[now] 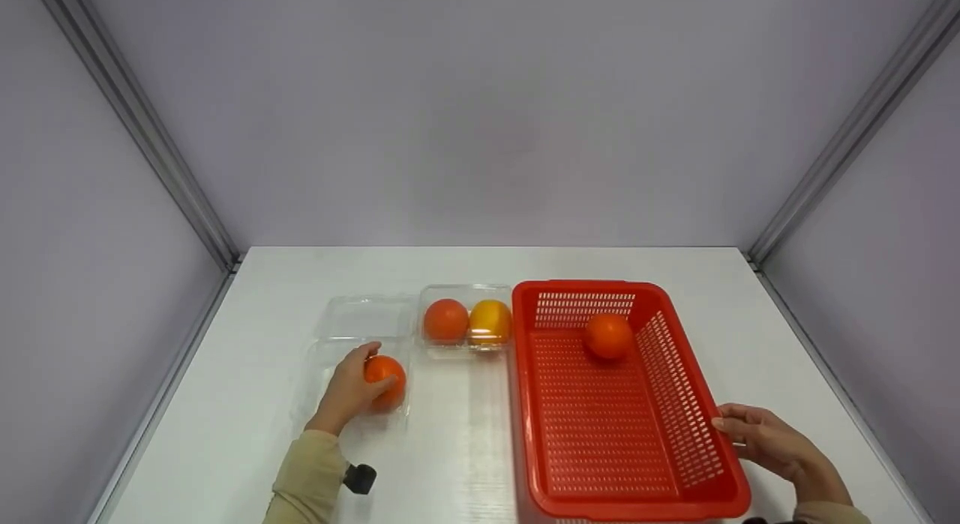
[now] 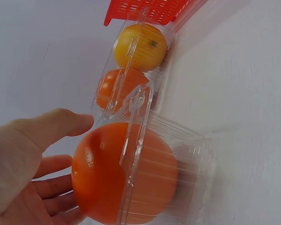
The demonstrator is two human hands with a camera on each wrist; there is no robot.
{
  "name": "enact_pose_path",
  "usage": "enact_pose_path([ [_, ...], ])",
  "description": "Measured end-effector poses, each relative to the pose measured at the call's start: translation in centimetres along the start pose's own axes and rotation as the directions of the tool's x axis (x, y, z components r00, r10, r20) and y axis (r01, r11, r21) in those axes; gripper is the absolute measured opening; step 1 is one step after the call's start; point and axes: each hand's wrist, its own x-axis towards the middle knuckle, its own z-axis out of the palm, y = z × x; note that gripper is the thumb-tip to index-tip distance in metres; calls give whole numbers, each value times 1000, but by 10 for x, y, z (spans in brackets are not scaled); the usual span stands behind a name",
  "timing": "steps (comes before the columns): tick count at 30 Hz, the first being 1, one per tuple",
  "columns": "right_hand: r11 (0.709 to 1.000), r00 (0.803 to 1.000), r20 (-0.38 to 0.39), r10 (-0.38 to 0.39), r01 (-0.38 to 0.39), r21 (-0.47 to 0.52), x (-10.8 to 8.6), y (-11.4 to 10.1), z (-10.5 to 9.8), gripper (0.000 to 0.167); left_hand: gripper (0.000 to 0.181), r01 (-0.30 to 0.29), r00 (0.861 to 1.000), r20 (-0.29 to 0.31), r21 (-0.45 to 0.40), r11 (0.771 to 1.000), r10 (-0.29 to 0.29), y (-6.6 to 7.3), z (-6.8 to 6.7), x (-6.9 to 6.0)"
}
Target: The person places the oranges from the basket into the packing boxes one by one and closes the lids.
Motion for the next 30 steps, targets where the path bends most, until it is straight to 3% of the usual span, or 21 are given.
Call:
enact_pose_path([
  [6,1000,999,41,-10,10,0,-1,0,-1,27,50,-31,999,-21,10,999,31,1,0,0],
  [23,1000,999,32,-5,4,26,1,1,-2,27,46,-40,999,-26,18,999,41,10,1,-1],
  [30,1000,1000,28,-4,3,20,0,1,-2,27,44,-76,996,-48,12,997,77,16,3,-2],
])
